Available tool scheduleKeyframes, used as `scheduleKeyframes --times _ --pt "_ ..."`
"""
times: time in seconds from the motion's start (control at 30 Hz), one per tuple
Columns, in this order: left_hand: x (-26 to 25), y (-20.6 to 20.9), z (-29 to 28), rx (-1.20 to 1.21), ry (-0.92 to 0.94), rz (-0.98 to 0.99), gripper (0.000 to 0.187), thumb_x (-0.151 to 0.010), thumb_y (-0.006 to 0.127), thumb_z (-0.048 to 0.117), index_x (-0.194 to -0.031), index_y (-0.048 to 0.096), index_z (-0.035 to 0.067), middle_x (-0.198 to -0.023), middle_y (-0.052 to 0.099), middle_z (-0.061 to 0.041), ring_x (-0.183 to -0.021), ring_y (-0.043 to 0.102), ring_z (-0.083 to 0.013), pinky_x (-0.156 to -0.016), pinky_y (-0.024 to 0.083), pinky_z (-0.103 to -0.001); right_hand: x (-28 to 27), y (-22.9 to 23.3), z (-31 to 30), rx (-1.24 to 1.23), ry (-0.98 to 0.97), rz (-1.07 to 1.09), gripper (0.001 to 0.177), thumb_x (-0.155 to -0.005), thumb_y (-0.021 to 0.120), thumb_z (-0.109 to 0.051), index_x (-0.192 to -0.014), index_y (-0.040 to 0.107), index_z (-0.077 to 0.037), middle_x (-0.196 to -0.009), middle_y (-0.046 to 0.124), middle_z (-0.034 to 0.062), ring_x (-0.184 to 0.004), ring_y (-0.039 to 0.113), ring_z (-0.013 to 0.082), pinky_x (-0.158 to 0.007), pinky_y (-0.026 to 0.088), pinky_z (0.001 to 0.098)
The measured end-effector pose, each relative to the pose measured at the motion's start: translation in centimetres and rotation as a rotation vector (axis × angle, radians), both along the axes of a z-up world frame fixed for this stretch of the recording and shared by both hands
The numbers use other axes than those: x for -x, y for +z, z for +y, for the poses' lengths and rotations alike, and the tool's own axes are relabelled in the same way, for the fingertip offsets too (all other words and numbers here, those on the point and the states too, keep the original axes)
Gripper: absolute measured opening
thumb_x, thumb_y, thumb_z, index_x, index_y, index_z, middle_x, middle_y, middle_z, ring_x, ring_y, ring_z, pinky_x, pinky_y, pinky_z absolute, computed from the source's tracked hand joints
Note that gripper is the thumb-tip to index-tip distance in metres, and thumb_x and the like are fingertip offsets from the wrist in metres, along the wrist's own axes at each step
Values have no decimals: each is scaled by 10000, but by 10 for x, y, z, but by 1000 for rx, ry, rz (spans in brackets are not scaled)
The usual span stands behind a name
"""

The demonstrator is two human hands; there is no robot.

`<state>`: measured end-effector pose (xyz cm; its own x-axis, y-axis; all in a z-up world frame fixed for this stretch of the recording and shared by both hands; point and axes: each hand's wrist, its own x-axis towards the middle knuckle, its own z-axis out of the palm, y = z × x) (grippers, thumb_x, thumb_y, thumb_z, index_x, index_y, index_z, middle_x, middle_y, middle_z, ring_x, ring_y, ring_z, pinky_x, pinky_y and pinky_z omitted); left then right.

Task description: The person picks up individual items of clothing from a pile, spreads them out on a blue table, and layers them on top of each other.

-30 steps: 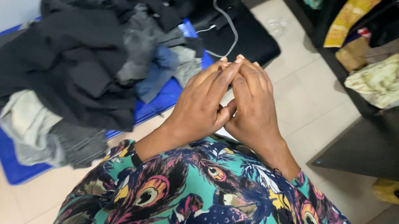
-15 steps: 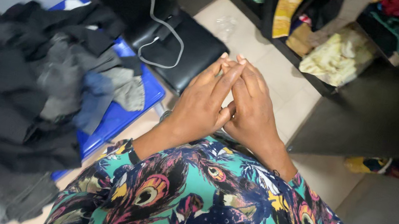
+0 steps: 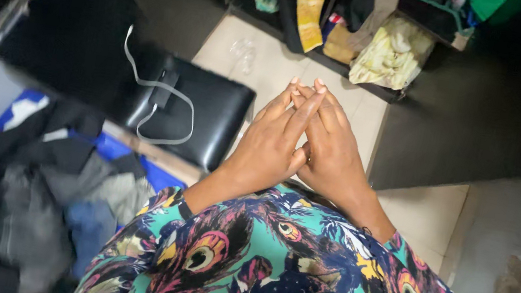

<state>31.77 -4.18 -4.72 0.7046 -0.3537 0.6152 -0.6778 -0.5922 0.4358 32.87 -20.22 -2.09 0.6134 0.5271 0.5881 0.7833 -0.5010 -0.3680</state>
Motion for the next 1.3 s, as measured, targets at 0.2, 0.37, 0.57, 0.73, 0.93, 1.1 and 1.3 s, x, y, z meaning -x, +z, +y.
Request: scheduleKeyframes --times 0.2,0.37,0.57,0.73,0.93,1.1,1.3 --pt "-57 2 12 18 -107 48 870 -800 721 77 -1575 328 40 -1359 610 -234 -1429 445 -487 -1149 411 -524 -41 1 11 -14 -99 -7 732 -760 744 -47 -1445 497 34 -1466 528 212 -1428 460 450 -1235 377 516" --pt "-97 -6 15 8 -192 36 851 -799 704 73 -1563 331 44 -1418 598 -238 -1430 443 -474 -1152 408 -520 -66 -8 16 -23 -187 49 714 -756 742 -52 -1423 502 35 -1455 530 220 -1405 477 446 -1207 389 502" --pt "-137 -11 -4 -26 -235 77 856 -790 700 94 -1562 337 16 -1357 607 -247 -1434 429 -491 -1138 401 -536 -97 -9 1 -6 -263 69 747 -717 715 -6 -1433 506 27 -1447 539 210 -1420 450 456 -1214 380 507" --pt "-175 -15 -27 -56 -217 65 883 -770 721 117 -1553 336 -17 -1315 604 -268 -1402 445 -493 -1130 400 -551 -135 -12 -22 -34 -249 57 720 -759 741 -21 -1437 505 23 -1456 538 201 -1396 475 438 -1241 348 519" --pt "-224 -12 -63 -11 -183 41 824 -798 731 126 -1527 373 -15 -1348 610 -271 -1371 481 -490 -1102 431 -537 -194 -14 -64 -1 -197 1 710 -774 743 -83 -1436 512 32 -1427 546 206 -1361 485 445 -1201 379 510" --pt "-257 -4 -101 -7 -129 72 797 -828 728 125 -1537 390 -6 -1340 629 -237 -1363 490 -492 -1106 440 -529 -237 -15 -101 -33 -139 32 660 -808 712 -91 -1430 526 28 -1425 562 208 -1349 526 417 -1189 404 491" --pt "-288 -8 -134 -23 -63 79 800 -832 724 125 -1540 375 -2 -1350 616 -253 -1391 466 -506 -1111 428 -532 -279 -17 -135 -44 -76 21 631 -821 706 -70 -1418 533 40 -1441 564 208 -1381 521 408 -1235 372 502"
